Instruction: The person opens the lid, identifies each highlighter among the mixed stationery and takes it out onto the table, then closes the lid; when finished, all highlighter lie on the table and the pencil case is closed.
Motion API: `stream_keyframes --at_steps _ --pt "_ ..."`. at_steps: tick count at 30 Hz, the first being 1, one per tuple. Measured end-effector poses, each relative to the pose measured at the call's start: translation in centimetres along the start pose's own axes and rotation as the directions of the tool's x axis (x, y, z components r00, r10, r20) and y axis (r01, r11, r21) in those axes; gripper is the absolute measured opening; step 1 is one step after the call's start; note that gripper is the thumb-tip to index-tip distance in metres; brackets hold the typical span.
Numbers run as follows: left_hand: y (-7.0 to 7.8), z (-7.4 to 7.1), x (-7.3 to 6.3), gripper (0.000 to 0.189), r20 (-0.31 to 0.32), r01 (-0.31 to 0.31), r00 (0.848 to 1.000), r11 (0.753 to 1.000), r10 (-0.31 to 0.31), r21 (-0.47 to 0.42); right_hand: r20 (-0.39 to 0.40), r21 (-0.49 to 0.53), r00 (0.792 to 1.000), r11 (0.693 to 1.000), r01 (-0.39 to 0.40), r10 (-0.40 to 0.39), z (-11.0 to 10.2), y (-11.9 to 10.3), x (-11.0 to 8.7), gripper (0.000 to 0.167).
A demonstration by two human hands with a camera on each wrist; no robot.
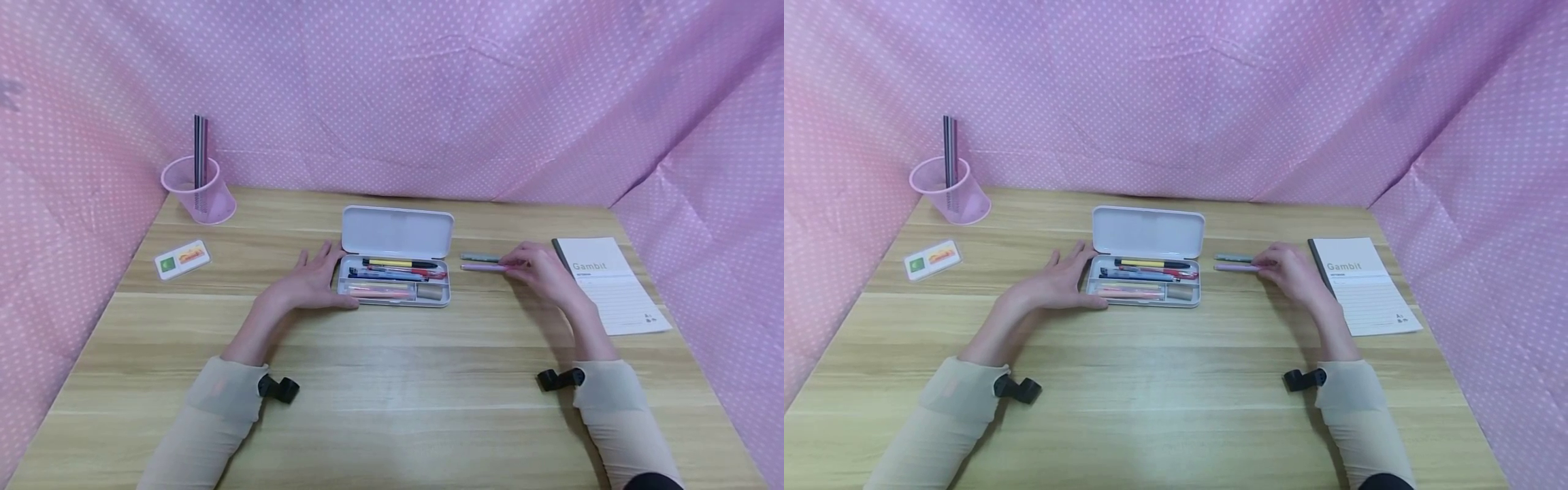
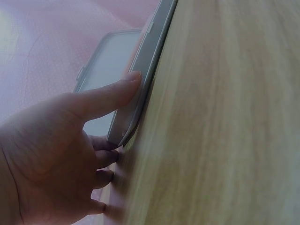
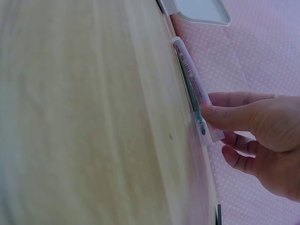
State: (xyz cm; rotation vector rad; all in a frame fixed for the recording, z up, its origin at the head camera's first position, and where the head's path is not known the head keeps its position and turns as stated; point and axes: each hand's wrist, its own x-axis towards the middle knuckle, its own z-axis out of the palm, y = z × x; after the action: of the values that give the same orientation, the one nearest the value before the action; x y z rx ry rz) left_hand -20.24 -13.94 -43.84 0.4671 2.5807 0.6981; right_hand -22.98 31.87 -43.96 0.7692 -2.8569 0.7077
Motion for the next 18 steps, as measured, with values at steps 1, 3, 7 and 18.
stream_keyframes --at_steps 1,3,7,18 --pt "0.0 -0.02 -0.02 0.113 0.001 0.002 1.0 1.0 -0.002 0.002 0.004 -0.002 1.0 1.0 -0.004 0.004 0.0 -0.02 0.01 0.02" --pt "0.02 -0.02 -0.03 0.114 0.002 0.003 1.0 1.0 -0.003 0.001 0.014 -0.006 1.0 1.0 -0.019 0.02 0.03 -0.07 0.03 0.02" --pt "0.04 -0.02 -0.04 0.115 0.004 0.002 1.0 1.0 -0.002 -0.001 0.033 -0.003 0.998 0.998 -0.06 0.06 -0.01 -0.2 0.05 0.019" --pt "0.01 0.01 0.0 0.113 0.005 0.004 1.0 1.0 -0.004 0.002 0.05 -0.029 0.995 0.996 -0.082 0.083 -0.18 -0.61 0.06 0.016"
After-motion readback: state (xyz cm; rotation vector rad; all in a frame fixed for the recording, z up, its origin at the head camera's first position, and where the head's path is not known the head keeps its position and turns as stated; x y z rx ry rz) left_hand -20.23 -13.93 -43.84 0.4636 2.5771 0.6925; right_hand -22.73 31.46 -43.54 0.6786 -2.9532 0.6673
